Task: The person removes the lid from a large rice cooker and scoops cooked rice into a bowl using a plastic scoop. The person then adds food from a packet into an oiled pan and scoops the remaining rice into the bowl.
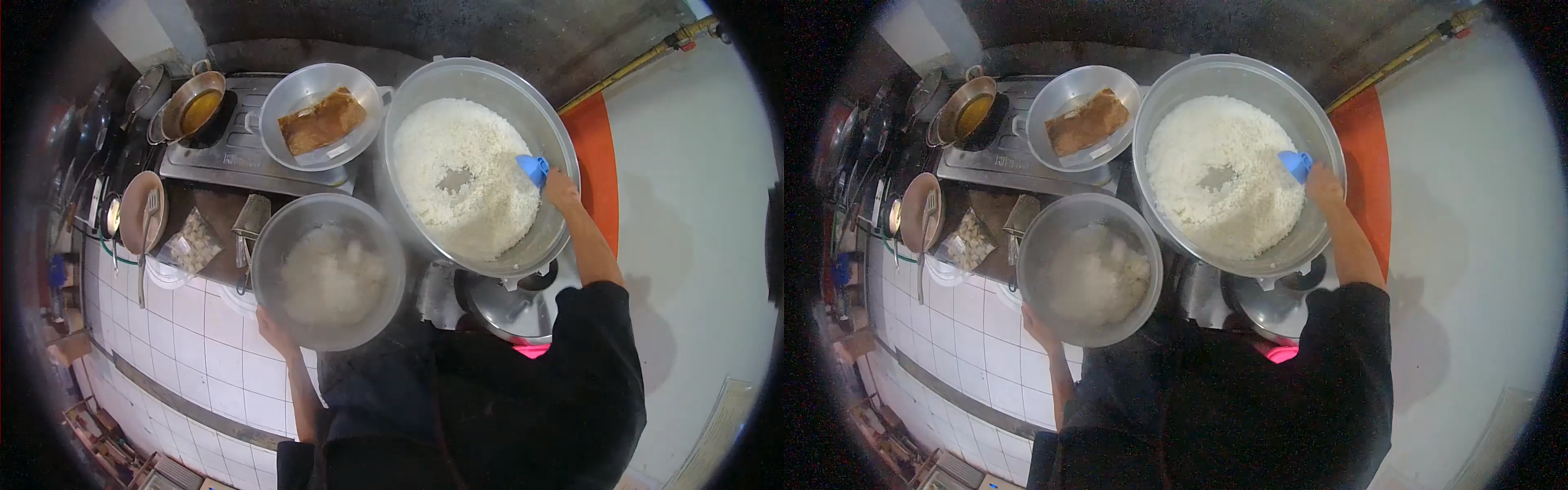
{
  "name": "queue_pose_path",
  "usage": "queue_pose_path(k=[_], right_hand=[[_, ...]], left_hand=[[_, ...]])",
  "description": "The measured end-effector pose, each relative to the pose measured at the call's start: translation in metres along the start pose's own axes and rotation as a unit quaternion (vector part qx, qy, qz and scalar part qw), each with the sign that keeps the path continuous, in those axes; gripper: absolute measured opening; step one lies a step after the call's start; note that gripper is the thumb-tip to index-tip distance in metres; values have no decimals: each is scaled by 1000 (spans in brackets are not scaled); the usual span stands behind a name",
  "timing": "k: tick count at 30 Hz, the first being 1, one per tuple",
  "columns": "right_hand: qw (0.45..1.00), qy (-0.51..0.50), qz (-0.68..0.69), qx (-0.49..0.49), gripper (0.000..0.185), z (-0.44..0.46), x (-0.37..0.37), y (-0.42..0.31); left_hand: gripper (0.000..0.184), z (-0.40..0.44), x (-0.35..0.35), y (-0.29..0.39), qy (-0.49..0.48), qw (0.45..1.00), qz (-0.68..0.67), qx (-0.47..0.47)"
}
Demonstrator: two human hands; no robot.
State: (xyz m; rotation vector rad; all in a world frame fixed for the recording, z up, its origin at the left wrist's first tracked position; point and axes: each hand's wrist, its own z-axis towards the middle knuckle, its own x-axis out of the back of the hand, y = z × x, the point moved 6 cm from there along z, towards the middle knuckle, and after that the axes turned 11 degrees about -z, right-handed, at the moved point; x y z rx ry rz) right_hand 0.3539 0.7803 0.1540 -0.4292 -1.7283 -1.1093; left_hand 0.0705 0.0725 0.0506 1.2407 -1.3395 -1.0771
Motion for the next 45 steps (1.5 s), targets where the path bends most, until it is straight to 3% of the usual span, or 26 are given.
queue_pose_path(k=[2,3,5,6,8,14,21,23,28,31,33,34,37,38,40,41,42,43,44,45], right_hand=[[988,-116,9,98,34,-13,5,-26],[988,-119,9,94,34,-22,17,-30],[952,-282,92,72,29,-39,24,-39],[953,-279,89,75,29,-39,25,-44],[912,-387,90,100,20,-54,4,-60],[855,-449,177,190,11,-89,-3,-105],[826,-483,202,208,13,-110,42,-133],[751,-567,286,182,11,-126,42,-136],[677,-613,364,183,15,-161,80,-129],[668,-591,430,143,18,-175,119,-117],[727,-485,482,54,25,-178,144,-102],[726,-489,480,61,25,-187,153,-104],[688,-351,617,147,37,-209,204,-129],[751,-217,599,174,43,-219,212,-146],[859,-39,481,173,58,-251,236,-194],[884,47,413,216,56,-260,202,-229],[875,-70,431,210,49,-269,194,-257],[865,66,404,289,44,-275,178,-282],[868,37,395,297,44,-280,185,-294],[868,66,401,287,45,-281,190,-290]], left_hand=[[43,1,3,-5,12,1000,10,-20],[43,0,3,-5,7,1000,10,-19],[42,-1,-3,5,-2,998,16,-64],[42,-1,-4,8,1,998,13,-63],[41,-2,-3,16,-12,998,26,-60],[46,-1,0,9,10,1000,-5,-2],[48,1,5,-2,24,999,-34,-1],[48,2,4,-6,9,999,-36,4],[44,0,2,-1,14,999,-47,-6],[45,-1,-1,6,19,998,-55,-5],[46,-3,3,9,35,998,-60,-14],[47,-1,4,4,21,999,-47,1],[48,1,6,-4,18,999,-32,13],[49,1,5,-4,20,999,-36,10],[47,1,2,-5,24,997,-78,12],[45,0,1,-5,29,992,-122,16],[45,-1,1,-2,24,992,-120,16],[44,-3,2,5,13,999,-37,-2],[43,-4,1,10,3,999,45,-21],[43,-3,1,9,-3,999,45,-25]])
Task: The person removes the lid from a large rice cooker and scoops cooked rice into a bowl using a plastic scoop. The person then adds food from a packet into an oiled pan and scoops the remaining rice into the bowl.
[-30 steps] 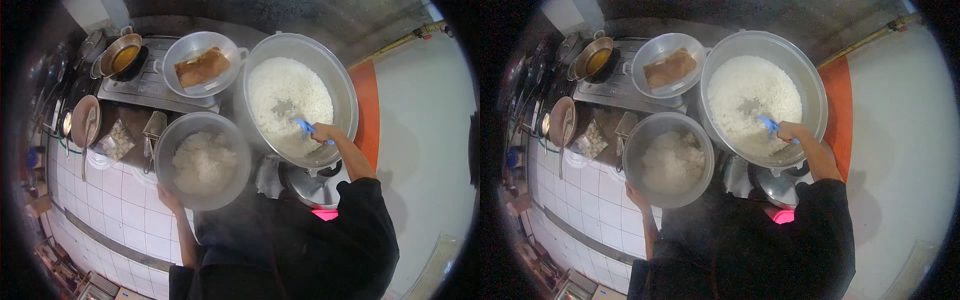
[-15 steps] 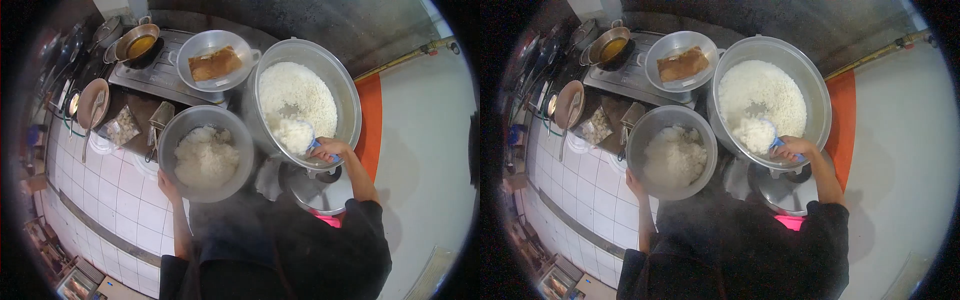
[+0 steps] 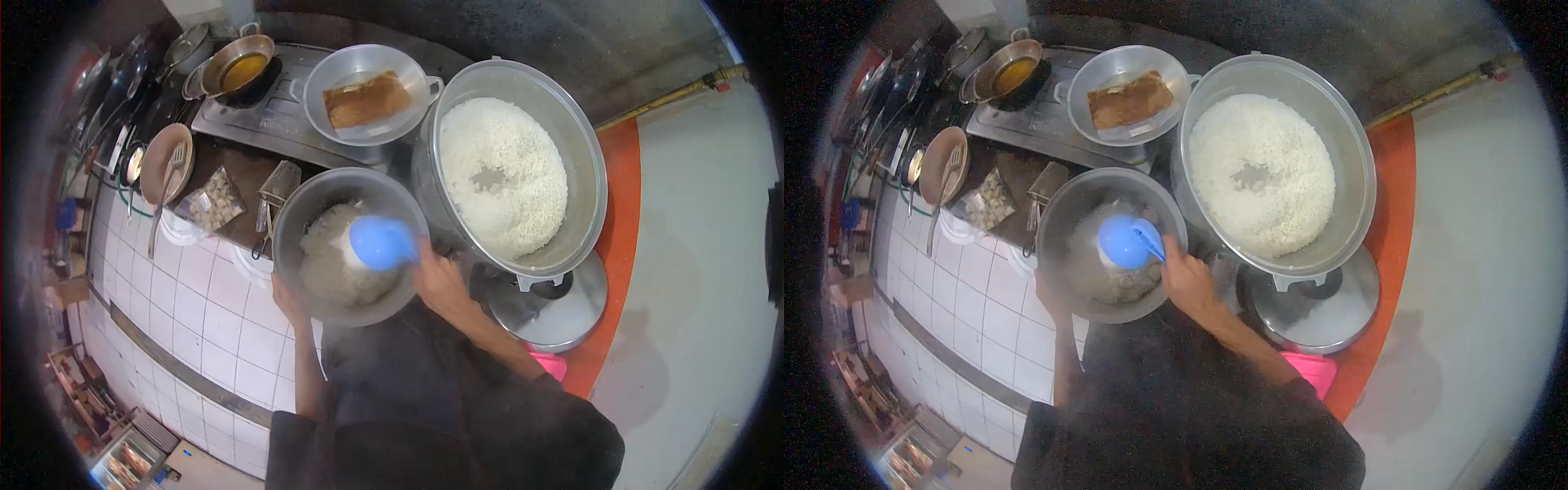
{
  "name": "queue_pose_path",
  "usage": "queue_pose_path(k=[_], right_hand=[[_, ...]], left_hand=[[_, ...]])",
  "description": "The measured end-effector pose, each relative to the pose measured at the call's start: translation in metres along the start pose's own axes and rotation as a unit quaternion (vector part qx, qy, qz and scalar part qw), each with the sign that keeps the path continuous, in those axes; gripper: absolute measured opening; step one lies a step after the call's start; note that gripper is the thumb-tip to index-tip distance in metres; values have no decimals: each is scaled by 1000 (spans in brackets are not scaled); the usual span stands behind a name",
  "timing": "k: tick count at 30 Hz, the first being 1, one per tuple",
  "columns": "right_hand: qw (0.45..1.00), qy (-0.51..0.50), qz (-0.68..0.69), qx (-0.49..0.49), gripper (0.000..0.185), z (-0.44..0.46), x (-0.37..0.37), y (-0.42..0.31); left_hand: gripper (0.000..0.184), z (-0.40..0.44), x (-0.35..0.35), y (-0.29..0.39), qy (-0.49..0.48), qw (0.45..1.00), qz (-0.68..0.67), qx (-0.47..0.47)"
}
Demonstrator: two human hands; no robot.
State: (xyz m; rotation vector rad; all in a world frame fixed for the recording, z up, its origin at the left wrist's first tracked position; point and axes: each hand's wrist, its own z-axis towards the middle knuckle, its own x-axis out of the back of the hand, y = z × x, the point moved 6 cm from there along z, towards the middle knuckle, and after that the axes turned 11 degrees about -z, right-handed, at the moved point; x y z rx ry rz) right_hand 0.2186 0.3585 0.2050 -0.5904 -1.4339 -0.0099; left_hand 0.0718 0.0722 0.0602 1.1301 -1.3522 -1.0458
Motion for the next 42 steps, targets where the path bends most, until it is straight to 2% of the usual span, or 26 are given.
queue_pose_path(k=[2,3,5,6,7,8,10,11,13,15,17,18,20,21,22,23,24,25,27,30,32,35,37,39,41,42], right_hand=[[995,-21,35,-95,45,10,31,9],[976,-73,75,-192,45,18,60,20],[967,52,60,-244,48,31,113,61],[951,33,43,-303,55,34,127,102],[951,47,-25,-303,59,40,144,141],[942,31,-98,-319,51,41,144,204],[916,5,-270,-297,39,42,150,294],[916,7,-271,-294,39,45,150,331],[872,-95,-377,-298,32,41,127,388],[885,-114,-361,-269,32,43,88,413],[896,-135,-344,-246,32,41,69,412],[906,-152,-319,-233,31,40,59,402],[916,-164,-297,-215,30,53,56,387],[894,-324,-224,-211,26,53,38,382],[844,-476,-144,-201,23,46,20,370],[844,-477,-146,-198,23,46,14,358],[849,-463,-50,-248,19,37,7,335],[845,-444,44,-296,17,34,3,318],[845,-457,45,-274,13,39,0,298],[837,-478,71,-256,11,38,6,267],[831,-488,89,-251,11,43,14,257],[806,-518,152,-241,10,37,17,245],[751,-547,260,-263,11,26,16,231],[756,-532,289,-248,9,13,18,227],[757,-519,322,-235,17,15,26,221],[760,-506,317,-257,11,14,43,216]], left_hand=[[41,0,-4,2,-2,988,133,-81],[41,-1,-5,3,-3,988,129,-80],[40,2,-4,5,-1,997,74,-35],[40,2,-8,8,-4,997,71,-33],[40,1,-7,6,6,999,33,-7],[39,1,-5,5,17,1000,-4,19],[40,1,-6,12,4,999,35,6],[40,2,-9,14,-1,997,73,-8],[41,2,-7,7,5,999,48,-14],[41,4,-6,4,10,999,24,-24],[41,3,-8,6,-17,991,120,-50],[41,3,-8,9,-20,991,123,-49],[40,4,-9,11,11,997,72,20],[40,5,-10,10,14,997,72,20],[41,4,-8,6,18,999,43,19],[41,3,-7,4,24,1000,10,17],[41,4,-4,5,26,999,11,20],[42,5,-5,7,10,997,74,25],[43,5,-7,11,-5,990,138,30],[45,3,-9,20,14,998,64,-18],[46,2,-6,9,29,998,-35,40],[47,3,-5,3,34,996,-56,53],[47,3,0,-11,20,997,-51,58],[48,5,1,-15,13,997,-49,57],[46,4,1,-10,44,994,-85,51],[46,3,1,-5,44,994,-84,50]])
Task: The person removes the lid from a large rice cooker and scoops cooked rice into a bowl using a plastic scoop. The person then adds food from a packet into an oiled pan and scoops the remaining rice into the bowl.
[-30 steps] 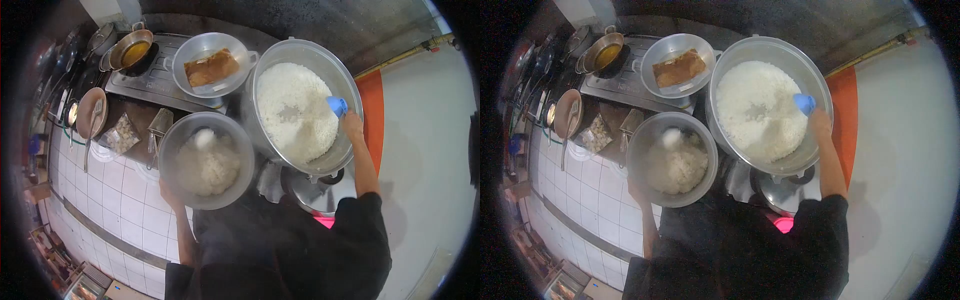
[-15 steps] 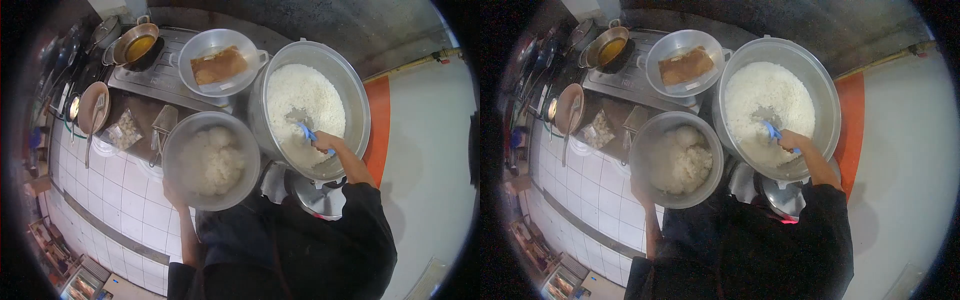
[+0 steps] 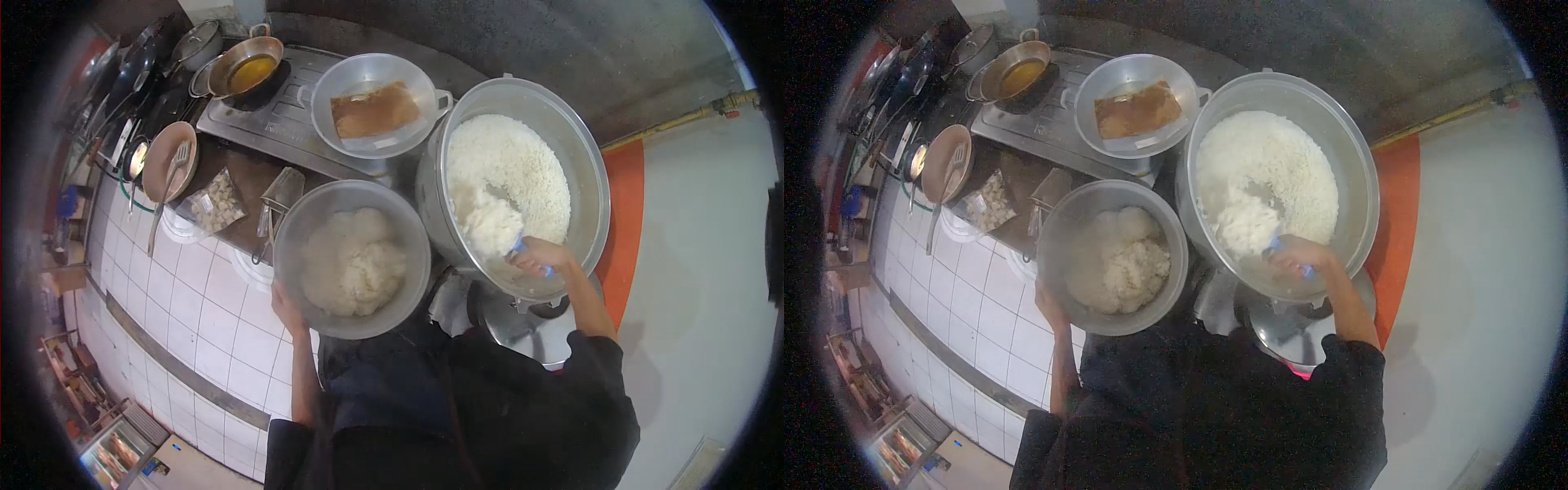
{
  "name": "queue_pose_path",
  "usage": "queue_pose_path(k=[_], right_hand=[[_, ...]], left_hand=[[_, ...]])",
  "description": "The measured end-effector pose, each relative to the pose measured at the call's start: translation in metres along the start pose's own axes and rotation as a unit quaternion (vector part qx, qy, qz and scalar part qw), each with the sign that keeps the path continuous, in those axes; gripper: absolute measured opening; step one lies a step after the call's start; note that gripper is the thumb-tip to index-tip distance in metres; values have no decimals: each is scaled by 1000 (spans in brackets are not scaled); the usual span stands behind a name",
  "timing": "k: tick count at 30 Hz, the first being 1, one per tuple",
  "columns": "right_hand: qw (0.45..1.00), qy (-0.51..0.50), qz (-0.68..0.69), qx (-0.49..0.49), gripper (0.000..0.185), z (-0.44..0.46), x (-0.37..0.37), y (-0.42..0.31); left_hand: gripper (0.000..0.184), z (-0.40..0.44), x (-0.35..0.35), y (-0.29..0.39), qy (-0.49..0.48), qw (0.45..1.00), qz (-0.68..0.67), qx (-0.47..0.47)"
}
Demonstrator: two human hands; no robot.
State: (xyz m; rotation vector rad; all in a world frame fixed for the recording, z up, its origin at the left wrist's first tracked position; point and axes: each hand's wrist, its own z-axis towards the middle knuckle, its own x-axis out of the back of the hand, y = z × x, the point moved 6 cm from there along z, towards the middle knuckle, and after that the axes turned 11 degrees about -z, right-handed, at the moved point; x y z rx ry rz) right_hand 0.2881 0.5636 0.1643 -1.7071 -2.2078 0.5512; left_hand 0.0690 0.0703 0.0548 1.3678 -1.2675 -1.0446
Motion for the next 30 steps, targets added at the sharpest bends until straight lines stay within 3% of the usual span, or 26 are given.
queue_pose_path(k=[2,4,8,10,12,13,14,16,18,19,20,21,22,23,24,25,27,29,30], right_hand=[[999,25,11,-16,16,-34,-2,-13],[985,156,74,9,19,-66,1,-27],[962,258,62,64,25,-106,-46,-61],[895,404,40,186,37,-109,-81,-86],[783,519,-185,288,42,-76,-127,-119],[767,523,-245,280,40,-45,-152,-116],[845,446,-197,221,37,-10,-175,-110],[896,349,-259,90,31,42,-200,-110],[874,406,-224,147,31,29,-200,-111],[843,457,-196,203,31,15,-192,-115],[842,468,-188,194,39,-1,-172,-111],[726,593,-285,200,50,-23,-149,-109],[848,498,-127,126,60,-45,-118,-111],[806,569,-149,69,66,-59,-83,-94],[799,586,-128,36,68,-71,-45,-79],[796,590,-136,-16,58,-73,-1,-58],[809,560,-175,-46,38,-64,72,-16],[800,556,-216,-70,32,-18,115,37],[828,487,-267,-79,29,10,121,52]], left_hand=[[49,-3,-7,7,-13,1000,-11,17],[49,-3,-6,4,-18,1000,-7,5],[49,-2,-3,2,-21,1000,-2,1],[45,-3,-2,2,-24,1000,-14,2],[42,-1,-3,1,-27,999,-26,2],[40,-2,-2,-1,-28,999,-41,-5],[39,-1,-2,-2,-31,998,-54,-12],[42,-2,1,-8,-30,999,-15,-5],[45,3,5,-7,-26,999,24,-5],[45,3,3,-7,-22,1000,12,-2],[44,1,0,-7,-18,1000,0,3],[44,-2,2,-5,-22,1000,2,8],[43,-1,-1,-3,-28,1000,-2,11],[43,-1,-3,-1,-31,999,-5,14],[43,-4,-3,2,-33,999,-1,17],[44,-5,-5,6,-20,1000,-16,17],[45,-2,-5,5,-11,999,-31,15],[48,-1,-2,-1,-36,999,-7,2],[48,-1,-4,0,-35,999,-6,2]])
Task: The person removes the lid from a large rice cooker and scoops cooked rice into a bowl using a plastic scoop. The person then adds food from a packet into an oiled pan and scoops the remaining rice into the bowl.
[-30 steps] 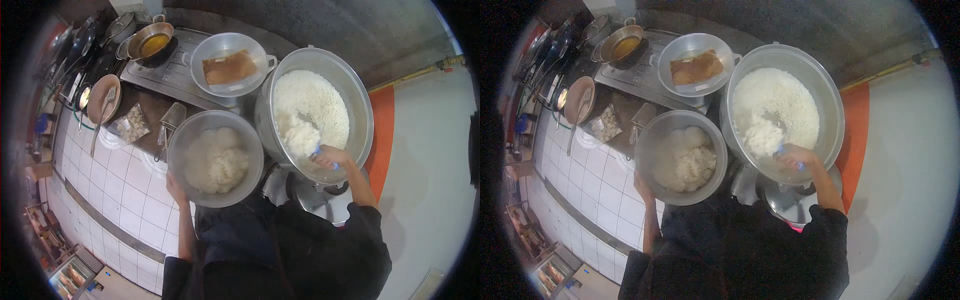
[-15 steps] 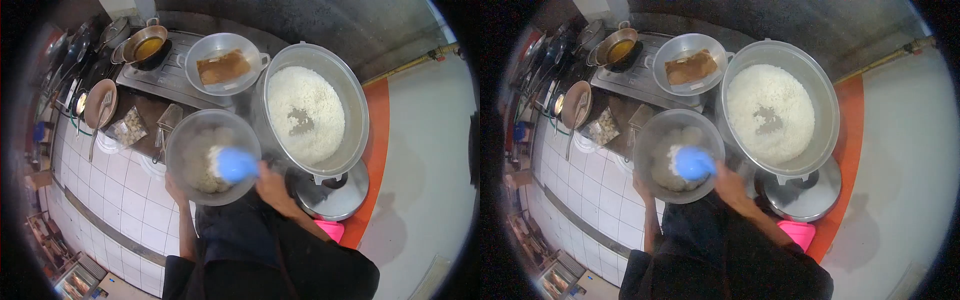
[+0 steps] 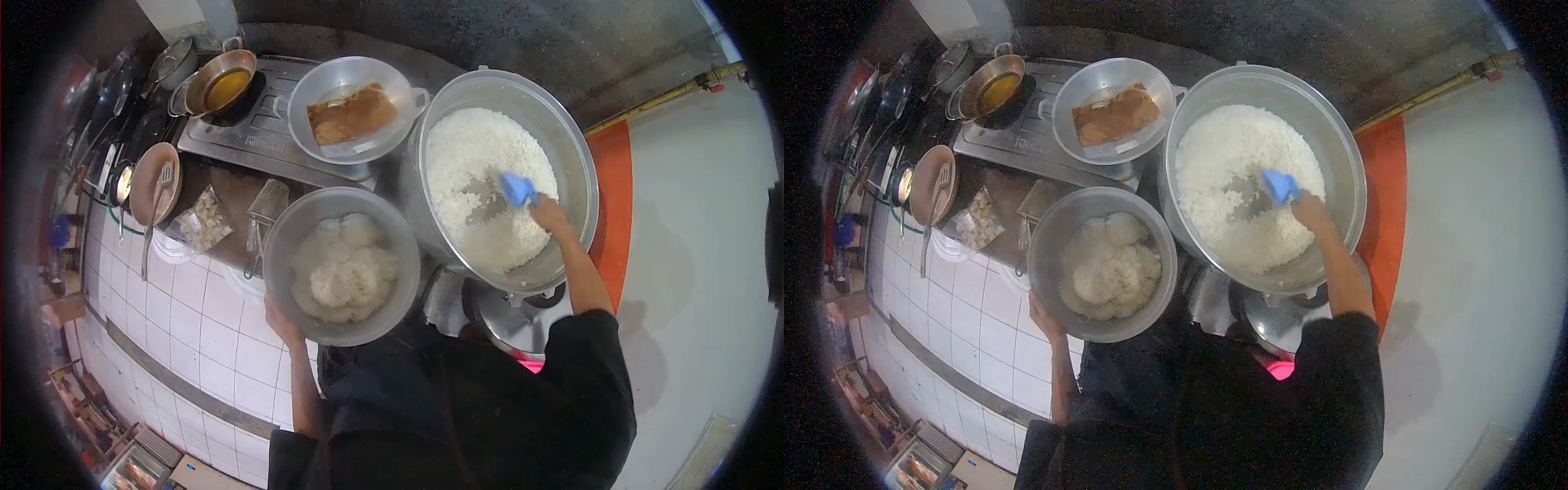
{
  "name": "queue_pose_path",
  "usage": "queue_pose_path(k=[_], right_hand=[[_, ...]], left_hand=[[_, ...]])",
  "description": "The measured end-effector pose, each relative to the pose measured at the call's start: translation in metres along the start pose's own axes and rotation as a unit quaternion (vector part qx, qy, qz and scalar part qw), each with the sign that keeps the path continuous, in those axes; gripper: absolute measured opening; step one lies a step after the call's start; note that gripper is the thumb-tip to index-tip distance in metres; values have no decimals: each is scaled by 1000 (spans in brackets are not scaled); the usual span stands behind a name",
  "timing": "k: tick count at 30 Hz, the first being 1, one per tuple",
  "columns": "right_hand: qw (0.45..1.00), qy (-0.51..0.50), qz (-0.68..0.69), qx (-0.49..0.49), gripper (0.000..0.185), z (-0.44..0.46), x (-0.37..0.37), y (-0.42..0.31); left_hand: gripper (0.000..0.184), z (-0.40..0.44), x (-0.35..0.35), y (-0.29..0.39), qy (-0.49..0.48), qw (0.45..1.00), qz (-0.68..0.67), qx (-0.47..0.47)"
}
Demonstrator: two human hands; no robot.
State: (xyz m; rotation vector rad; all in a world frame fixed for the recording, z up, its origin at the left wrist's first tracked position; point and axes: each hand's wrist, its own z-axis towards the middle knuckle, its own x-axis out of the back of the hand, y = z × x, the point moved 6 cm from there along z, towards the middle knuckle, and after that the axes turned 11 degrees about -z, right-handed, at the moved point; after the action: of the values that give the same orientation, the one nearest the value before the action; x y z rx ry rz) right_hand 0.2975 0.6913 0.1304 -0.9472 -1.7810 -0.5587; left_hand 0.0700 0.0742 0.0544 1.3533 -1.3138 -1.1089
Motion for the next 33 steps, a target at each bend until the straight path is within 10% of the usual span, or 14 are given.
queue_pose_path(k=[9,25,33], right_hand=[[925,-361,64,105,13,-20,-51,-105],[825,-523,177,116,7,-65,-54,-107],[835,-467,289,-29,35,-119,36,-103]], left_hand=[[47,-1,-1,5,8,1000,3,8],[44,-3,-6,16,30,999,-11,-15],[46,-3,-5,9,21,998,-55,14]])
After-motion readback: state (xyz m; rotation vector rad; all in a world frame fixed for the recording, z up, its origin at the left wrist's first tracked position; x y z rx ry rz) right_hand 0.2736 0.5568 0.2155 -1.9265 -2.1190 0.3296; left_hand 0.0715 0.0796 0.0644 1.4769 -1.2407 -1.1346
